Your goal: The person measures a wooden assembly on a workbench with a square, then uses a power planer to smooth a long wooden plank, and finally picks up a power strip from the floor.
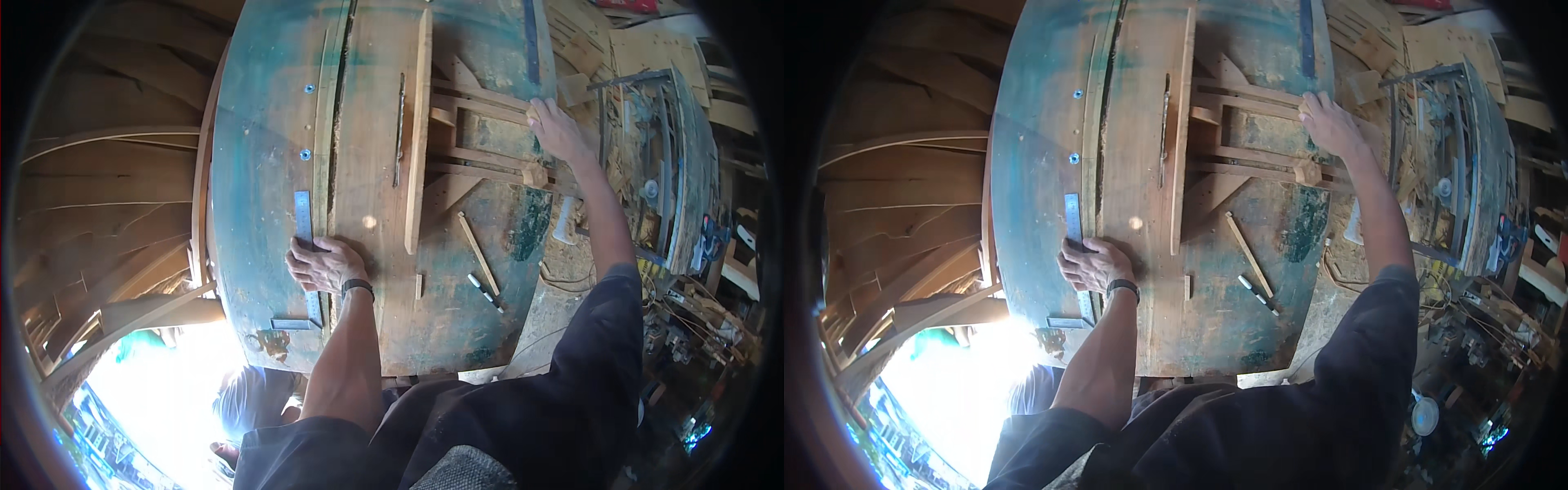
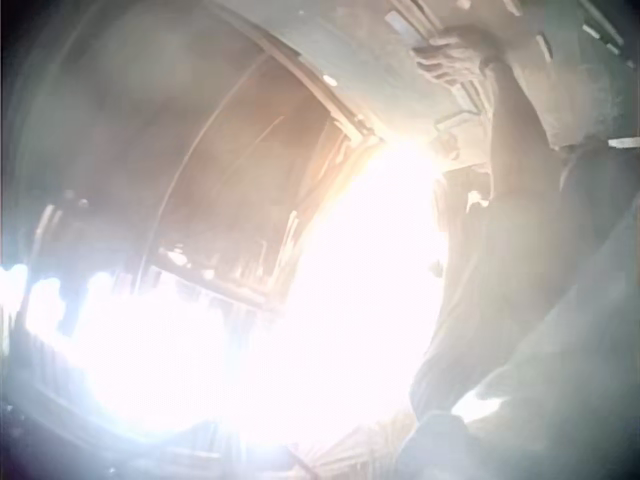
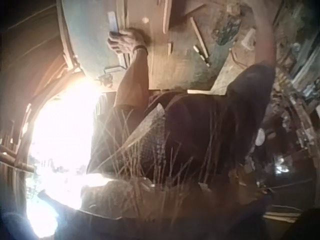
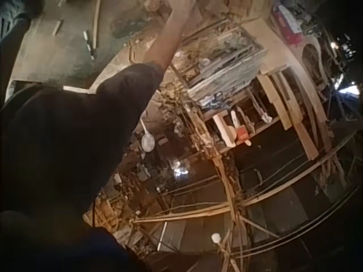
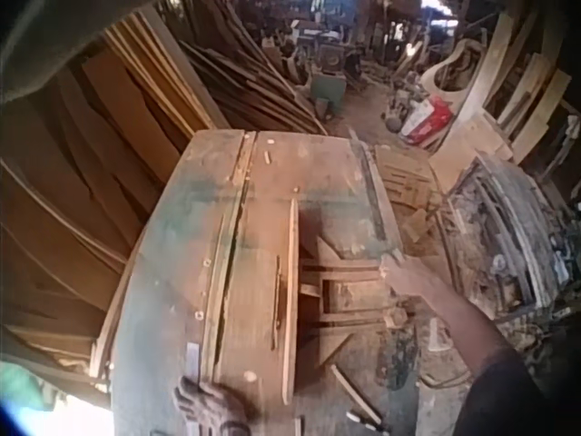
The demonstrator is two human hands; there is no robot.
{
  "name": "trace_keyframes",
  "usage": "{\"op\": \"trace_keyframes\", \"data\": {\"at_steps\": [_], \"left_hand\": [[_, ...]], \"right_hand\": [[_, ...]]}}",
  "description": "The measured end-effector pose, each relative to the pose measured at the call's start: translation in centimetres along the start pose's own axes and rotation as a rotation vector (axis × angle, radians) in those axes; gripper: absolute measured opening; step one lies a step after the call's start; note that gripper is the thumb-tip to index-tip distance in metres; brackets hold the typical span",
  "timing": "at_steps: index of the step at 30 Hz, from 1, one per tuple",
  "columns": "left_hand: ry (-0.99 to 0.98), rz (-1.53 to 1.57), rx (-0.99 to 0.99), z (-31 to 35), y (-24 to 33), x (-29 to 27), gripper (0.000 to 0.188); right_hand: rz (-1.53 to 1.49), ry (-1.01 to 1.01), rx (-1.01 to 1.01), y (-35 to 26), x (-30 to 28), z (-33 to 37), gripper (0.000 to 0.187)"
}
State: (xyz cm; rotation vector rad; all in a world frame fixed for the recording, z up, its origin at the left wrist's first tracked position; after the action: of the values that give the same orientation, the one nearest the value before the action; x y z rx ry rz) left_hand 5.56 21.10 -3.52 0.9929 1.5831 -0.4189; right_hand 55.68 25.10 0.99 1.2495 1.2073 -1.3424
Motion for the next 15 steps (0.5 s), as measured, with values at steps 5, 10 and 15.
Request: {"op": "trace_keyframes", "data": {"at_steps": [5,10,15], "left_hand": [[-0.002,-0.012,-0.013,-0.1,-0.2,0.0,0.048],[-0.024,-0.012,-0.019,-0.1,0.1,0.0,0.049],[-0.049,-0.005,-0.025,-0.2,0.2,-0.1,0.049]], "right_hand": [[0.032,0.114,0.198,-0.6,1.7,-0.5,0.033],[0.082,0.189,0.347,-1.2,2.0,-0.7,0.034],[0.084,0.158,0.574,-1.5,2.0,-1.3,0.038]]}}
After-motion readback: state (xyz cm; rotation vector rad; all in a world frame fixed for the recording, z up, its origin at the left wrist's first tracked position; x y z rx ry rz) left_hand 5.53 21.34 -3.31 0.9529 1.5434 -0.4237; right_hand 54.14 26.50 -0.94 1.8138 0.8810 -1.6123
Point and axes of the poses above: each hand's wrist, its own z-axis away from the middle knuckle, its own x-axis out of the palm, y = z × x, the point moved 5 cm from there along -z, towards the middle knuckle, and after that the axes turned 8 degrees about y, right-handed, at the moved point
